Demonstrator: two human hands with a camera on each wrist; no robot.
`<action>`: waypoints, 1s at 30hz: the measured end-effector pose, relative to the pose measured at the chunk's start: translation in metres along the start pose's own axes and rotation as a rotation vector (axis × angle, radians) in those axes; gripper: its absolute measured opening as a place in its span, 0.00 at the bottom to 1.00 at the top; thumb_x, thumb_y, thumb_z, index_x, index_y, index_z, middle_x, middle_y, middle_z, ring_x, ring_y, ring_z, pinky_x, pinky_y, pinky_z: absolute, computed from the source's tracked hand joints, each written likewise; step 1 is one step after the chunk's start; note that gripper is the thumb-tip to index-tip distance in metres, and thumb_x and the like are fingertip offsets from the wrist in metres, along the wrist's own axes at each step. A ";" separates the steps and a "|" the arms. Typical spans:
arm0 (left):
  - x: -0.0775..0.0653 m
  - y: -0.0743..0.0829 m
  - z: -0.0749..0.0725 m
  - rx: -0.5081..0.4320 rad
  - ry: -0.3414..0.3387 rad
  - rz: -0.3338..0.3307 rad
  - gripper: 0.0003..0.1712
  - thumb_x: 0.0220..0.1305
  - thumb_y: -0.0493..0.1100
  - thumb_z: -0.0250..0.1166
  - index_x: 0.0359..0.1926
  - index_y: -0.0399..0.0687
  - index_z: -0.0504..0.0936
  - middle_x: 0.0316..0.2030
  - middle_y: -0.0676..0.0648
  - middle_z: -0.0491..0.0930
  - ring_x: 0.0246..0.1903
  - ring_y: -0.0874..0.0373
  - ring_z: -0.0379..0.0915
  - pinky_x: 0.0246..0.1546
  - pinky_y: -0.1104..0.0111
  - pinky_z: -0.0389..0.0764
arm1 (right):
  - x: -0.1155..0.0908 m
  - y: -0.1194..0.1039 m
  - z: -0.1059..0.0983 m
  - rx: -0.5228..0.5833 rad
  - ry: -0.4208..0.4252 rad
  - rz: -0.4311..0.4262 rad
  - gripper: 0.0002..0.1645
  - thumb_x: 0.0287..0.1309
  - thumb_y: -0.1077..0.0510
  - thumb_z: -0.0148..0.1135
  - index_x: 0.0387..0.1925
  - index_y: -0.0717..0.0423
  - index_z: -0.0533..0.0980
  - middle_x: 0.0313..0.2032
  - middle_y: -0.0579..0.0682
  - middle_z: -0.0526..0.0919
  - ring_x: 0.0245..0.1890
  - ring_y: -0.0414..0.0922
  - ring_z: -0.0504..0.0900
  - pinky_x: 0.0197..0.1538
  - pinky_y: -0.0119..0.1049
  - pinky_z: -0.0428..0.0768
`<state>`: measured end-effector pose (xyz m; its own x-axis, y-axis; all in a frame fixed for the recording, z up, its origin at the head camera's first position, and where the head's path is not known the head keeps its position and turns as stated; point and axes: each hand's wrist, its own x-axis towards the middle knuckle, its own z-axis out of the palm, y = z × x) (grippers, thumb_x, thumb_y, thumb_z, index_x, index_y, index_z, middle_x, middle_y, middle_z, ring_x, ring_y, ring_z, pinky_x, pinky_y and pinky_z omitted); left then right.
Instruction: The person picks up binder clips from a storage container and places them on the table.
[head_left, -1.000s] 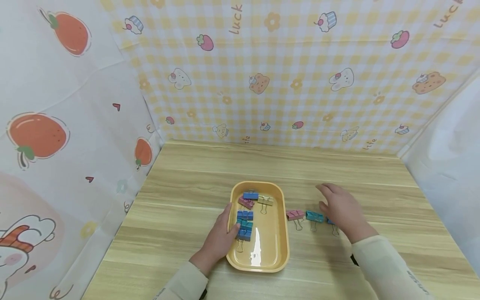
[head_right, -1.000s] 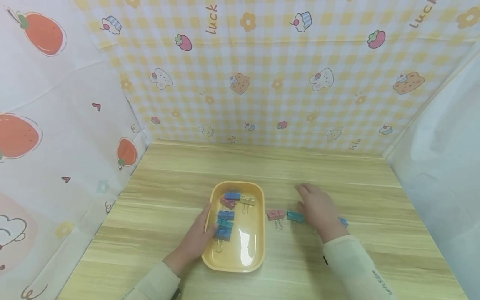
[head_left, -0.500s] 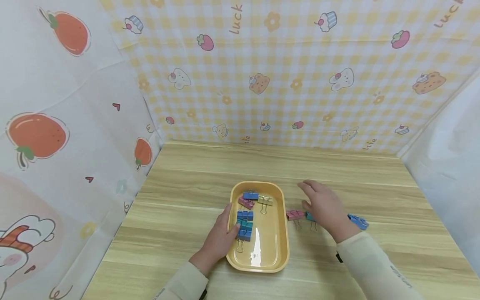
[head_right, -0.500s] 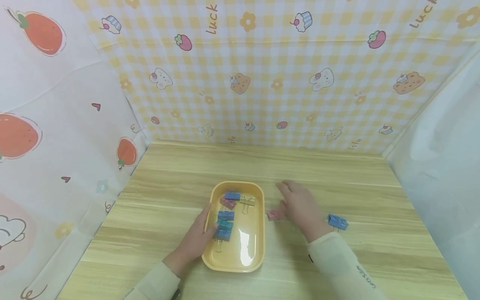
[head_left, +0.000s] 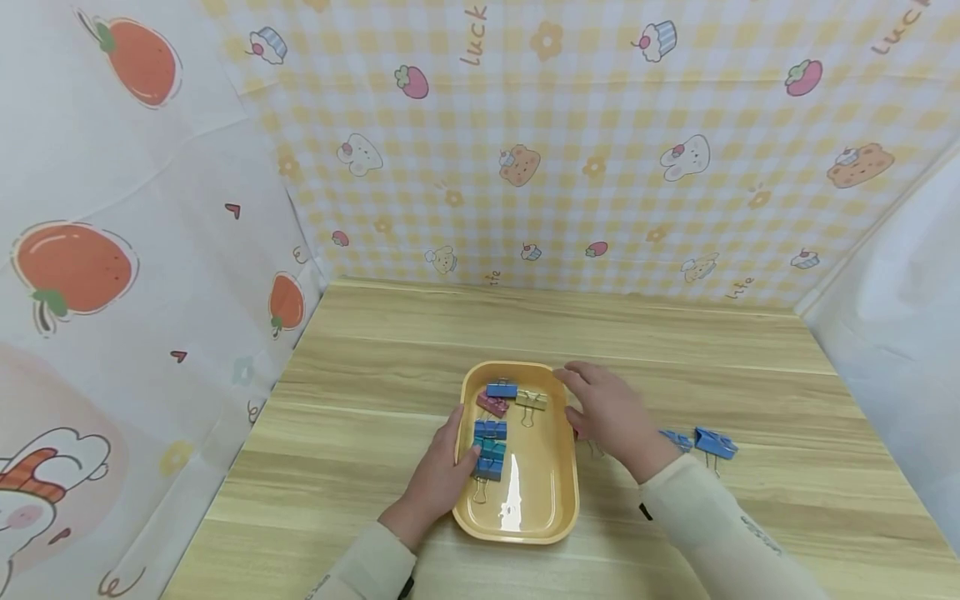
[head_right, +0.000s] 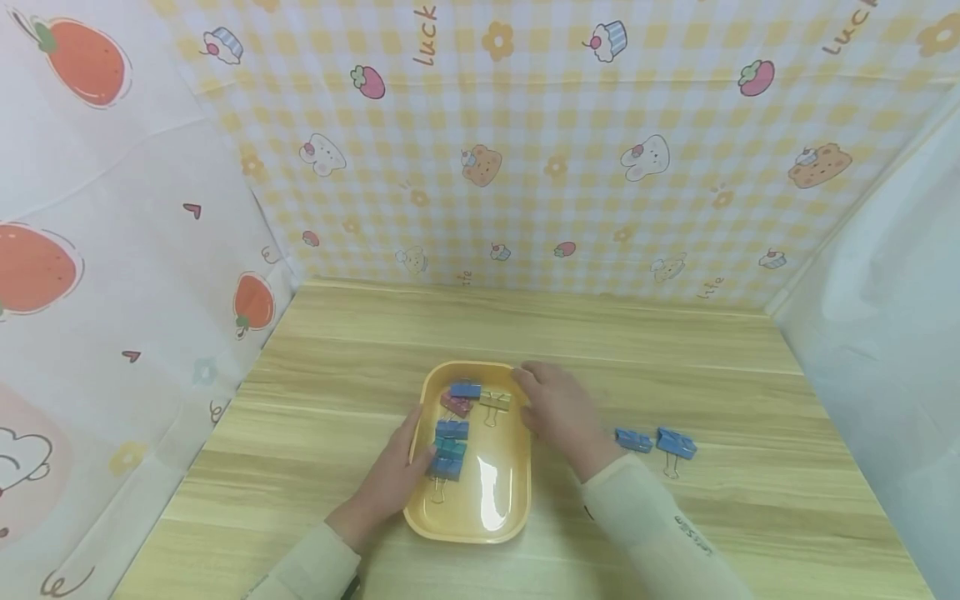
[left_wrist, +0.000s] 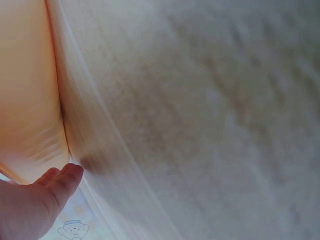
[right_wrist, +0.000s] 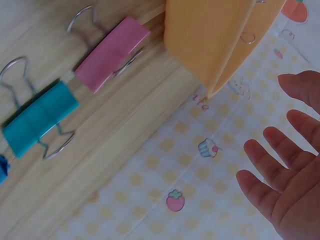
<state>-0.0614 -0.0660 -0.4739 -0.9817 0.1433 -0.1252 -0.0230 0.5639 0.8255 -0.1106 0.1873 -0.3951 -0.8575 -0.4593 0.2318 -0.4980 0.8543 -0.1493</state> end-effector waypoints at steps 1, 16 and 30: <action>0.000 0.000 0.000 0.000 0.000 0.000 0.38 0.64 0.48 0.52 0.70 0.57 0.42 0.65 0.40 0.53 0.63 0.44 0.52 0.60 0.51 0.57 | 0.002 -0.002 0.001 -0.001 -0.010 0.002 0.32 0.45 0.55 0.67 0.55 0.52 0.70 0.53 0.55 0.72 0.51 0.53 0.72 0.50 0.48 0.73; 0.000 0.001 -0.001 0.002 -0.001 0.001 0.38 0.64 0.49 0.52 0.70 0.58 0.42 0.65 0.40 0.53 0.62 0.44 0.53 0.59 0.51 0.59 | 0.016 -0.022 0.022 0.012 -0.085 -0.038 0.31 0.44 0.55 0.68 0.54 0.52 0.71 0.53 0.52 0.73 0.52 0.50 0.72 0.51 0.43 0.74; -0.001 0.001 -0.001 0.000 -0.006 0.002 0.38 0.64 0.48 0.52 0.70 0.57 0.42 0.65 0.40 0.53 0.62 0.43 0.53 0.59 0.50 0.58 | 0.024 -0.024 0.040 -0.002 -0.186 -0.038 0.28 0.47 0.56 0.65 0.53 0.52 0.72 0.51 0.51 0.73 0.46 0.47 0.76 0.47 0.40 0.77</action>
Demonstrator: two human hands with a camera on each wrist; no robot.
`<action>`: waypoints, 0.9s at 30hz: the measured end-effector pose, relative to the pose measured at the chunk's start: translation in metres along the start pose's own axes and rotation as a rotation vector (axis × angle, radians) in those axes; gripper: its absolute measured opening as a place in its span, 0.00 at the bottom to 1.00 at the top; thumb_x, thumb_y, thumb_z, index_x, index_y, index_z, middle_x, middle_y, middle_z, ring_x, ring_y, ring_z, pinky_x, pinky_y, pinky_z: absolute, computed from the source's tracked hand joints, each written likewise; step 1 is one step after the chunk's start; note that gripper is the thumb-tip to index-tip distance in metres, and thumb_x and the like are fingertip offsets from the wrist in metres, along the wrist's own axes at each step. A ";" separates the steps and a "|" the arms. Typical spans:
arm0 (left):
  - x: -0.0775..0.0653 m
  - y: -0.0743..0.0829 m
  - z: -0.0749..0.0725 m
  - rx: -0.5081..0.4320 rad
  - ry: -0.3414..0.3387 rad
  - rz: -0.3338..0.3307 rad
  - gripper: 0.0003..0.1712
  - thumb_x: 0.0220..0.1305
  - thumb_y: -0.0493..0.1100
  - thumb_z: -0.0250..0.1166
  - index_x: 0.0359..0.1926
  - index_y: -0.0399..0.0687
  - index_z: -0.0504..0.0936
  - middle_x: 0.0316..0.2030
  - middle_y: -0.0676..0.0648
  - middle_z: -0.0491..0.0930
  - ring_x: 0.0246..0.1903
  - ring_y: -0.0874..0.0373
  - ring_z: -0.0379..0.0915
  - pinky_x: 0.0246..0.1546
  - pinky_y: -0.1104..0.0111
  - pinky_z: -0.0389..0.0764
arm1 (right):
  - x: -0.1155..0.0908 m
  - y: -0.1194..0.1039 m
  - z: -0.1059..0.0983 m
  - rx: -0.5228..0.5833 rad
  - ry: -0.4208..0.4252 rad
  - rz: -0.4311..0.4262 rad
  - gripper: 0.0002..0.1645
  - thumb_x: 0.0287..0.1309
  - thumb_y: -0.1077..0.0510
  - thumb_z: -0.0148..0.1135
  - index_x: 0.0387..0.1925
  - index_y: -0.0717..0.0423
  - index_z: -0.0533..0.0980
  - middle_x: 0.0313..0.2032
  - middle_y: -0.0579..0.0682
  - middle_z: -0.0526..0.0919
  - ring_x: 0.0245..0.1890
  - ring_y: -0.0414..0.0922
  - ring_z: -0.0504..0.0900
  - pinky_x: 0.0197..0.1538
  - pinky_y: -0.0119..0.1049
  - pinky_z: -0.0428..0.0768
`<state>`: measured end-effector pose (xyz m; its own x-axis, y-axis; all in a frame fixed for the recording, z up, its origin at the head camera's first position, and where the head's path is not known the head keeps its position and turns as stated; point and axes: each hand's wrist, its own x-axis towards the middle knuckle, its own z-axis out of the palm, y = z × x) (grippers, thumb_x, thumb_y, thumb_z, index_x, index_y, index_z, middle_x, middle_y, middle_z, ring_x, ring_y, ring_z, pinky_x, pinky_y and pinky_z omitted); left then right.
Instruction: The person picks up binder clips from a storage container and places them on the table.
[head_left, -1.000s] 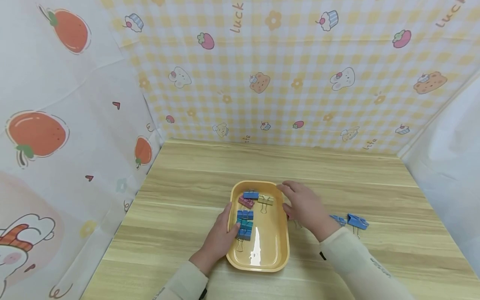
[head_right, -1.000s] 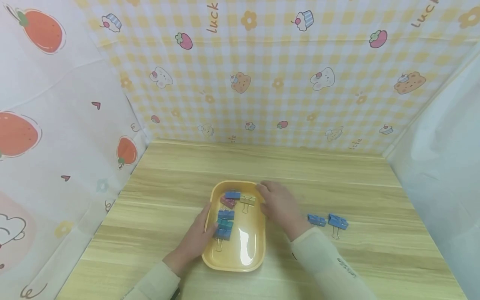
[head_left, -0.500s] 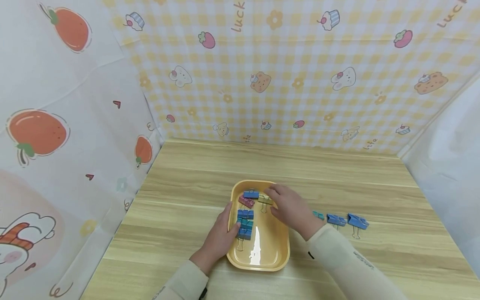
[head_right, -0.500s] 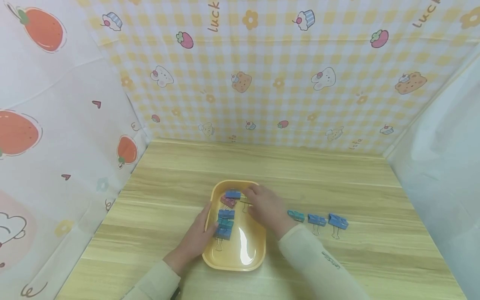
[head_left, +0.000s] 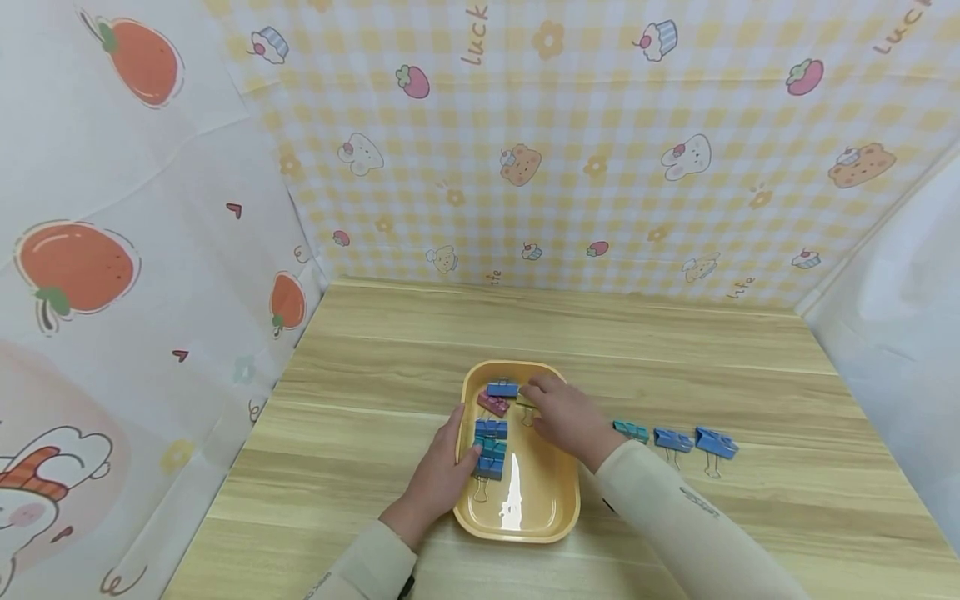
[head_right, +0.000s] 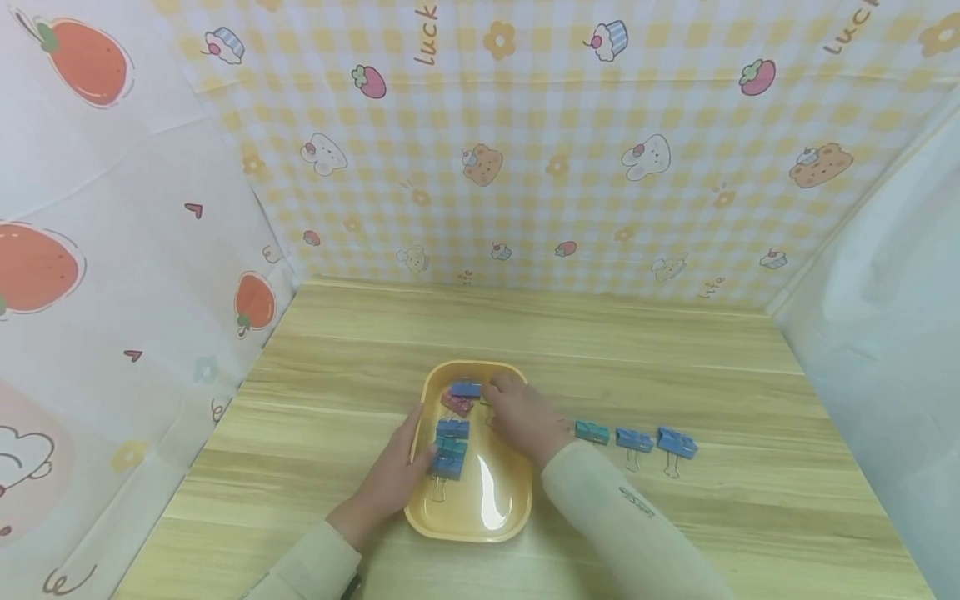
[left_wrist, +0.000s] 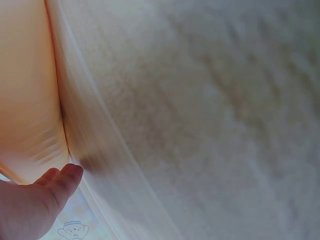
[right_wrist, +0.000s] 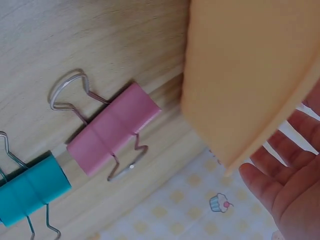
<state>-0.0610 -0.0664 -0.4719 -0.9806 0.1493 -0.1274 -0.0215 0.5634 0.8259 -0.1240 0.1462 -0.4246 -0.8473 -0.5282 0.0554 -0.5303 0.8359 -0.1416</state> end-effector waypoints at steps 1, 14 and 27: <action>0.000 0.000 0.000 -0.001 0.000 0.001 0.38 0.64 0.48 0.52 0.70 0.56 0.42 0.65 0.40 0.53 0.62 0.43 0.53 0.59 0.50 0.58 | 0.001 0.000 0.001 0.001 -0.011 0.007 0.28 0.47 0.56 0.65 0.53 0.52 0.72 0.51 0.51 0.72 0.46 0.47 0.76 0.46 0.40 0.77; 0.000 0.000 0.001 -0.009 -0.002 -0.005 0.38 0.64 0.48 0.52 0.70 0.57 0.42 0.65 0.40 0.54 0.62 0.45 0.53 0.59 0.52 0.58 | 0.015 -0.001 0.016 0.015 -0.113 0.075 0.24 0.51 0.62 0.60 0.53 0.52 0.72 0.51 0.52 0.73 0.52 0.49 0.71 0.54 0.42 0.72; 0.000 0.000 0.001 -0.016 0.000 -0.001 0.38 0.64 0.48 0.52 0.70 0.56 0.43 0.64 0.40 0.54 0.62 0.44 0.54 0.59 0.52 0.58 | 0.023 0.000 0.015 0.003 -0.145 0.060 0.20 0.50 0.61 0.63 0.47 0.52 0.76 0.45 0.51 0.75 0.44 0.48 0.73 0.50 0.42 0.75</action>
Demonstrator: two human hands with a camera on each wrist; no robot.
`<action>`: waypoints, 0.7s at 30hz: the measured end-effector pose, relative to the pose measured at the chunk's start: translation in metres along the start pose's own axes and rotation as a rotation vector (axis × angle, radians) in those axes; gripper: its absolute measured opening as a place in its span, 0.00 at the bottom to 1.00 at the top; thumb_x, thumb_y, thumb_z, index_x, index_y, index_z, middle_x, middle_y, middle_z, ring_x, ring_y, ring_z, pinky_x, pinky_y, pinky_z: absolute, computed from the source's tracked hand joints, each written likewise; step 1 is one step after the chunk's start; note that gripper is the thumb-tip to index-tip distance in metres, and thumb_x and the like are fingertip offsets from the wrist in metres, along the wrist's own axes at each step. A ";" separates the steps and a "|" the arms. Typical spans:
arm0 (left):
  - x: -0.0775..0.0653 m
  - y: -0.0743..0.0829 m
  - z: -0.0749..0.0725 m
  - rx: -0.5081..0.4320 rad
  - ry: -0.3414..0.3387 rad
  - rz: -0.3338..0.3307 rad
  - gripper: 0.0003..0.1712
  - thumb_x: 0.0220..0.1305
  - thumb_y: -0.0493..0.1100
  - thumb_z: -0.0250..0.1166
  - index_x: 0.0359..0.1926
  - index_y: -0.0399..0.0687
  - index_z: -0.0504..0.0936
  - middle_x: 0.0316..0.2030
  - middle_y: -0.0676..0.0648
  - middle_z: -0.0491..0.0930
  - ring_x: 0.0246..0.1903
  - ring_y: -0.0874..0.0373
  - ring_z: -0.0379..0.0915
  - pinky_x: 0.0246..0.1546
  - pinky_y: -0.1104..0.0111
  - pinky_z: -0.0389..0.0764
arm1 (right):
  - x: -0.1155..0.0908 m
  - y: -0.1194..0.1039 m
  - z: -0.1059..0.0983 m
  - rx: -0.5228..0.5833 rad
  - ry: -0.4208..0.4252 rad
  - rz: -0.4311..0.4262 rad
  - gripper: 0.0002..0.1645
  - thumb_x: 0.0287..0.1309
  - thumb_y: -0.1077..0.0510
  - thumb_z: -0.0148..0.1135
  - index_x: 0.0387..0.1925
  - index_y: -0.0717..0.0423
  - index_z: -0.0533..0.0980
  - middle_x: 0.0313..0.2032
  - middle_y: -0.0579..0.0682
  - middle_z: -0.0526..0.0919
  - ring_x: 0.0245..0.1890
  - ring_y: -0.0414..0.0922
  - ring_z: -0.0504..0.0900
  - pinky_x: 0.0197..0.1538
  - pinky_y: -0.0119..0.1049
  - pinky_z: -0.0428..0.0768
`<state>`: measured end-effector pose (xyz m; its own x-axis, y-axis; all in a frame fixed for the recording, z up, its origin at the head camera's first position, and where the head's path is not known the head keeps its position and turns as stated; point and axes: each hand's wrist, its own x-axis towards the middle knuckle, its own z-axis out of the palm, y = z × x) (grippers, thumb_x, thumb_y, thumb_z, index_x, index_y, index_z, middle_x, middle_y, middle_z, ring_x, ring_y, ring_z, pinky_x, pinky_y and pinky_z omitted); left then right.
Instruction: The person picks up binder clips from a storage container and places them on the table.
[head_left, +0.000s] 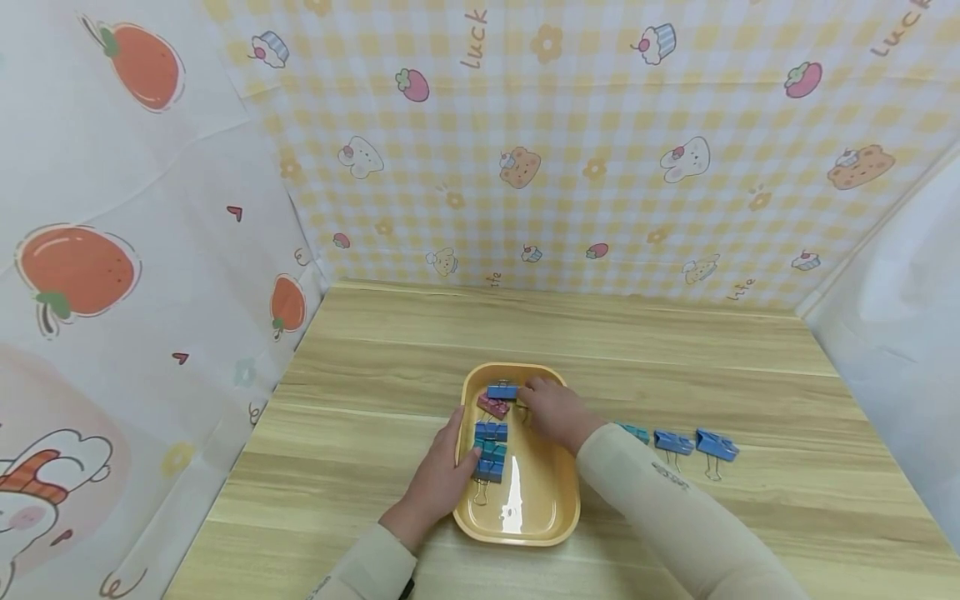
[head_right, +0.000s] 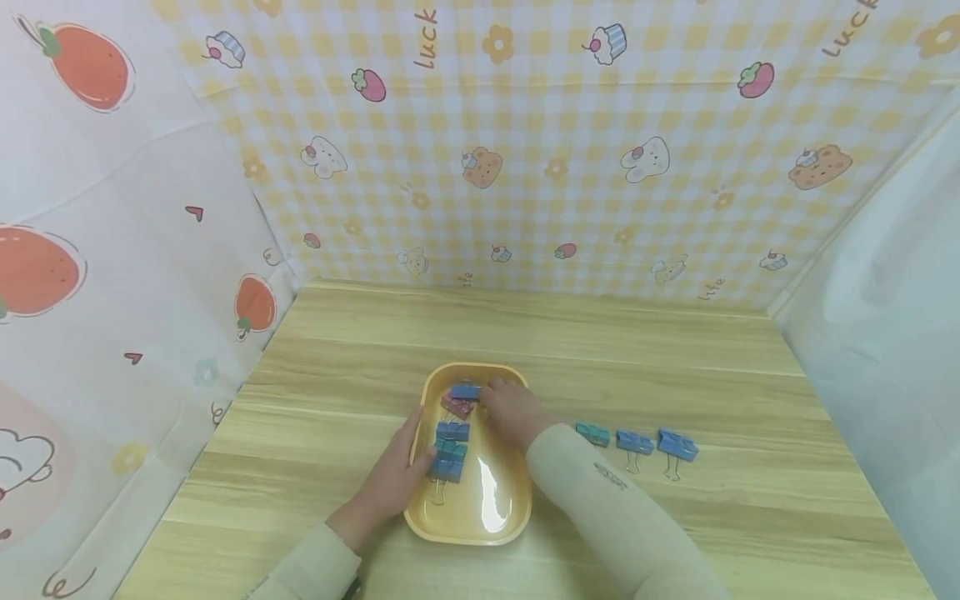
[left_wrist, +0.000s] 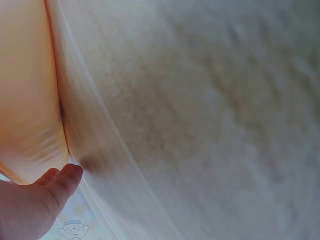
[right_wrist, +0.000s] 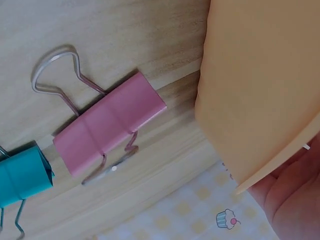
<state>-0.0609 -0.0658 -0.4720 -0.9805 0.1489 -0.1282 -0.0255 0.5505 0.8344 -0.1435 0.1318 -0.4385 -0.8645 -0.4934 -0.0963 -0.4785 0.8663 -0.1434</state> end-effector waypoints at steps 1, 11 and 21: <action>0.000 0.000 0.000 0.002 0.000 -0.002 0.38 0.64 0.48 0.52 0.70 0.56 0.43 0.64 0.40 0.54 0.62 0.44 0.54 0.59 0.52 0.58 | 0.001 0.000 0.000 -0.002 -0.008 0.001 0.19 0.50 0.61 0.63 0.47 0.52 0.76 0.44 0.51 0.75 0.44 0.48 0.73 0.50 0.42 0.75; 0.001 -0.001 0.000 0.003 0.000 0.000 0.38 0.64 0.48 0.52 0.70 0.57 0.43 0.64 0.40 0.54 0.62 0.45 0.54 0.59 0.52 0.59 | 0.013 0.004 0.002 -0.063 -0.070 -0.015 0.18 0.48 0.60 0.64 0.44 0.54 0.76 0.41 0.51 0.75 0.40 0.47 0.75 0.47 0.41 0.76; 0.002 -0.004 0.000 0.011 0.008 0.021 0.38 0.64 0.48 0.52 0.70 0.57 0.43 0.64 0.39 0.55 0.61 0.44 0.55 0.58 0.51 0.60 | 0.020 -0.003 -0.008 0.003 -0.155 0.058 0.26 0.43 0.57 0.70 0.48 0.53 0.75 0.42 0.52 0.75 0.38 0.46 0.75 0.48 0.42 0.76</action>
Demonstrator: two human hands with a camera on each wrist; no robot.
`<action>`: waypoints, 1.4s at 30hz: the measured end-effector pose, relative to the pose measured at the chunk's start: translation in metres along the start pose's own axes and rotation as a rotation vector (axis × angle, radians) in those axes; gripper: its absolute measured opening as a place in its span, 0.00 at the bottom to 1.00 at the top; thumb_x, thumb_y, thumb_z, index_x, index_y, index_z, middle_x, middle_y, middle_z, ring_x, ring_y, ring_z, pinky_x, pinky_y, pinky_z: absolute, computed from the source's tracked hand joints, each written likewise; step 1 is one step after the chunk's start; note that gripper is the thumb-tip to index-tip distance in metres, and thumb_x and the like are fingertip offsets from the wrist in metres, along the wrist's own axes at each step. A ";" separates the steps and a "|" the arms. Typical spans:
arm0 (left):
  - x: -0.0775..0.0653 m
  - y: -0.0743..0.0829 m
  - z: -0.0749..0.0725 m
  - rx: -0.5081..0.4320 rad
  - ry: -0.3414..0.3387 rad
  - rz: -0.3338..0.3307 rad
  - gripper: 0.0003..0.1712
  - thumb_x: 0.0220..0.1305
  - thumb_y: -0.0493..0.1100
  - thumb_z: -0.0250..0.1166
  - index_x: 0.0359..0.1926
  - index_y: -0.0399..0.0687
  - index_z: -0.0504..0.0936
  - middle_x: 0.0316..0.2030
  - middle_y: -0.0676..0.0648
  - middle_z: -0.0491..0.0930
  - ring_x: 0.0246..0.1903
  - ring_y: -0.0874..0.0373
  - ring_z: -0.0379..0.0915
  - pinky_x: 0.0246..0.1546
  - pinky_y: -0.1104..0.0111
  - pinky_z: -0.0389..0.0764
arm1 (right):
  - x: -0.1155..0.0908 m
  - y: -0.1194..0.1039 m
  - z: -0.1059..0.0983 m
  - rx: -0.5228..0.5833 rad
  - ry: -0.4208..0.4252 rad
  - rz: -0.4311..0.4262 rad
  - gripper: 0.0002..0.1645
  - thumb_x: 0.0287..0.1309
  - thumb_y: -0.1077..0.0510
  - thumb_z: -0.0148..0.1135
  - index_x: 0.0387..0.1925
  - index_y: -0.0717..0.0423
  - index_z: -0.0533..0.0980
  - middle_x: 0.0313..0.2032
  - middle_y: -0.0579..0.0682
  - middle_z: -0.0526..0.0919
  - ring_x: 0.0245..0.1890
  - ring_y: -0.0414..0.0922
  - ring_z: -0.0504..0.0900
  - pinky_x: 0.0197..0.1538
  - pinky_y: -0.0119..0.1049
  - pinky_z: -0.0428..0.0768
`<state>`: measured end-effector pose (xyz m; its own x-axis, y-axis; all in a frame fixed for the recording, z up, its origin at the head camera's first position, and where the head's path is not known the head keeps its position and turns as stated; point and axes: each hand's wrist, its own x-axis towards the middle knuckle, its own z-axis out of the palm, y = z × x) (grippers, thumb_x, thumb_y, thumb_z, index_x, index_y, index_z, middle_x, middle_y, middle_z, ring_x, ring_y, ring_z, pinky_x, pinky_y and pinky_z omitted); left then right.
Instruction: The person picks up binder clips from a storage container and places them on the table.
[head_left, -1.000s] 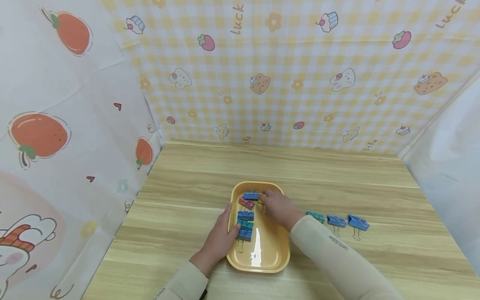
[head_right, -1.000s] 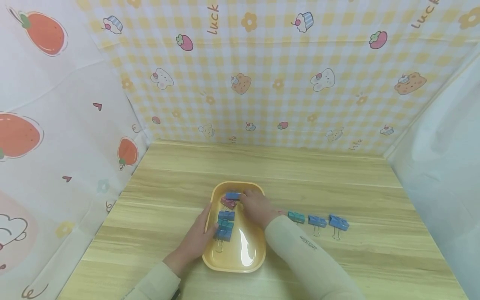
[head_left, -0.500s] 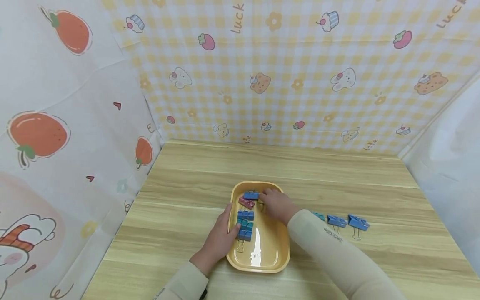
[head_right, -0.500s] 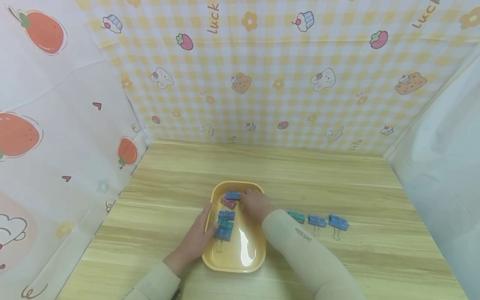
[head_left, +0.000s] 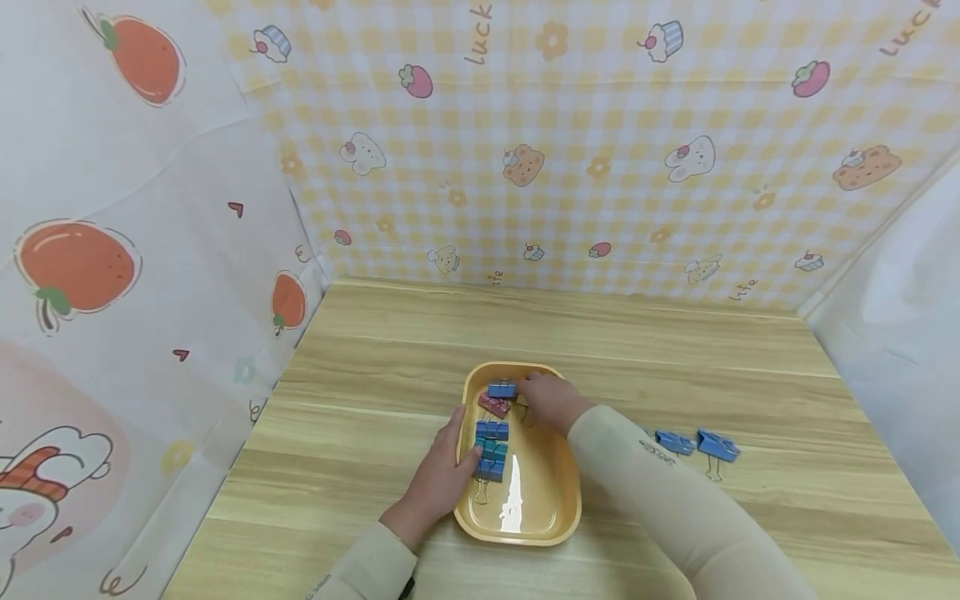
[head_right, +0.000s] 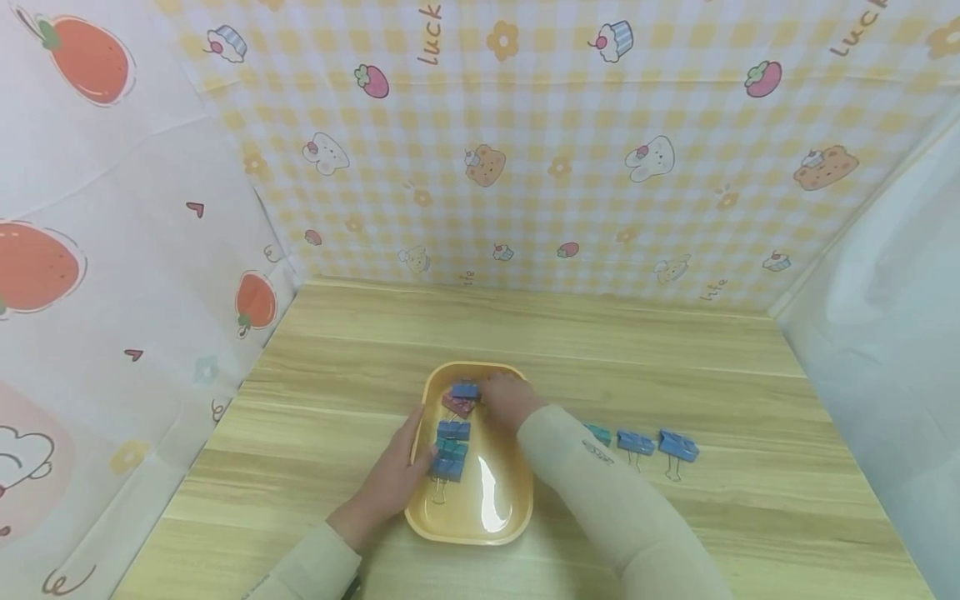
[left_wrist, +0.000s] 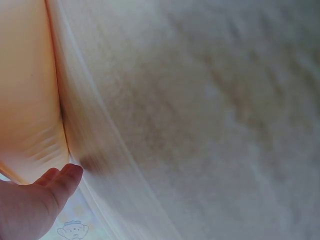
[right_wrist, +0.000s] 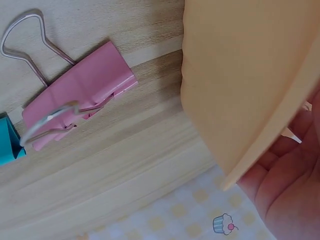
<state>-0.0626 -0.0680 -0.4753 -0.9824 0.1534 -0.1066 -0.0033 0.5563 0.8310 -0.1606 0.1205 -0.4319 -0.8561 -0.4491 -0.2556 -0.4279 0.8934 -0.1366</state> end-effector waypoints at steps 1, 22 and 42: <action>0.000 0.000 0.000 -0.001 0.000 -0.003 0.38 0.64 0.48 0.52 0.70 0.57 0.43 0.64 0.39 0.55 0.61 0.44 0.55 0.59 0.51 0.59 | 0.000 -0.001 -0.001 0.007 -0.003 0.005 0.27 0.42 0.57 0.70 0.49 0.52 0.74 0.43 0.52 0.75 0.38 0.47 0.75 0.48 0.42 0.76; 0.000 0.002 0.000 0.001 -0.001 0.006 0.38 0.64 0.47 0.52 0.70 0.55 0.43 0.63 0.38 0.55 0.61 0.43 0.56 0.59 0.51 0.59 | 0.004 -0.001 0.005 -0.079 -0.030 -0.081 0.17 0.47 0.61 0.65 0.41 0.48 0.76 0.36 0.48 0.75 0.31 0.43 0.73 0.42 0.38 0.77; 0.001 0.000 0.000 -0.001 0.001 0.000 0.38 0.64 0.47 0.52 0.70 0.55 0.43 0.64 0.39 0.55 0.61 0.44 0.55 0.59 0.52 0.59 | 0.000 -0.001 0.003 -0.091 -0.086 -0.091 0.26 0.36 0.62 0.73 0.43 0.50 0.77 0.37 0.48 0.75 0.34 0.44 0.74 0.46 0.38 0.77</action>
<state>-0.0635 -0.0676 -0.4750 -0.9827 0.1520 -0.1062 -0.0039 0.5555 0.8315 -0.1588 0.1195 -0.4346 -0.7866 -0.5234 -0.3277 -0.5299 0.8446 -0.0768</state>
